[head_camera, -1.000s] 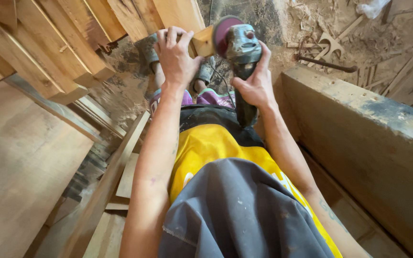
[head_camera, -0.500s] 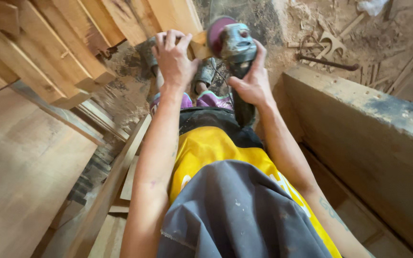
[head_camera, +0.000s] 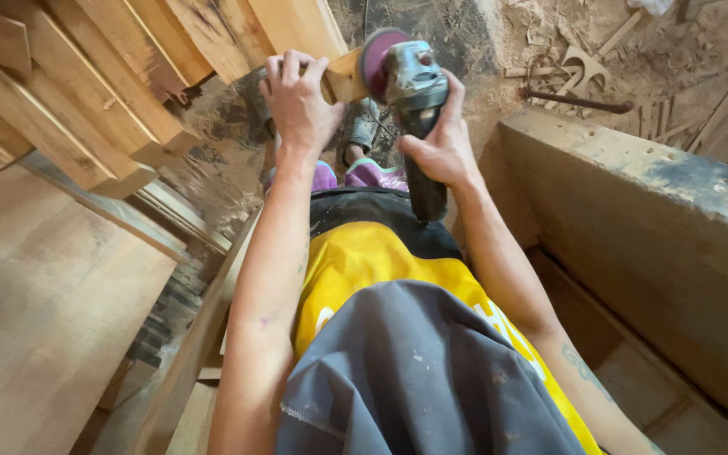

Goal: The person sands small pyramid-shaped wooden blocks using a hand-held angle grinder, rotating each block to smooth multiple surfaces.

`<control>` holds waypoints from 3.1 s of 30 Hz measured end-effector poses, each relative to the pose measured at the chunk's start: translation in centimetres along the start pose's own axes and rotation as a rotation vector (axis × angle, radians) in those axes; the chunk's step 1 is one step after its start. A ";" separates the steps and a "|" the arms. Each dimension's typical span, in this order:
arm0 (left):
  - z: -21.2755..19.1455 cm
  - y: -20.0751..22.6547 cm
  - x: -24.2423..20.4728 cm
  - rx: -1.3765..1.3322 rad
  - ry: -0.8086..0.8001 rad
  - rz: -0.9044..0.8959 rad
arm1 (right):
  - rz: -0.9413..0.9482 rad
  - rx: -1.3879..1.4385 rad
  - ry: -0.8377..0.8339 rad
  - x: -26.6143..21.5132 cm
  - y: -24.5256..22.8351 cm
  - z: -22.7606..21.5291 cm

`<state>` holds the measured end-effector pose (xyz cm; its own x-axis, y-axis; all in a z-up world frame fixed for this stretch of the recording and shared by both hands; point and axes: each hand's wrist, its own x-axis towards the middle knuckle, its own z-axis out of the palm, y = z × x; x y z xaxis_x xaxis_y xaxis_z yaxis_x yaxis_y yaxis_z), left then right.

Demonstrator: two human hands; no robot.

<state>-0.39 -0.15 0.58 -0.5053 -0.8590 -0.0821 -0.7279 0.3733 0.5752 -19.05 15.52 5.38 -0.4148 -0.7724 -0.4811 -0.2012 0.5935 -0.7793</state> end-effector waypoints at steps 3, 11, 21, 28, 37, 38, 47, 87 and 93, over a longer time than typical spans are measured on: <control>-0.1 0.0 0.1 0.004 0.003 -0.013 | -0.030 -0.045 0.028 0.0 0.0 0.6; 2.0 -2.2 0.4 0.087 -0.022 0.049 | 0.134 -0.016 0.142 -0.8 0.6 -0.4; 2.4 1.4 -0.7 0.189 -0.008 -0.290 | 0.045 0.098 0.164 -1.5 -0.4 -0.1; 1.7 0.6 -0.9 0.087 0.038 0.026 | -0.017 0.125 0.096 -1.5 -1.0 0.3; 1.7 -1.5 -0.5 -0.057 0.016 -0.011 | -0.077 -0.062 0.055 -0.8 -1.4 1.8; 1.7 -1.4 -0.4 -0.049 0.015 -0.013 | -0.064 -0.077 0.051 -0.6 -1.4 1.9; 0.8 -0.6 -0.3 -0.055 0.007 -0.046 | 0.026 -0.071 0.096 -0.8 -0.8 1.1; 1.8 -0.8 -0.5 -0.064 0.063 0.075 | -0.015 0.051 0.104 -1.0 -0.6 0.5; 2.1 -1.7 -0.3 -0.154 0.100 0.064 | -0.063 -0.001 0.051 -0.6 -1.2 1.4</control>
<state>0.03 0.24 -2.04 -0.4941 -0.8687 0.0353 -0.6122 0.3764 0.6954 -17.27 14.99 6.02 -0.4461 -0.7958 -0.4095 -0.2292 0.5439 -0.8073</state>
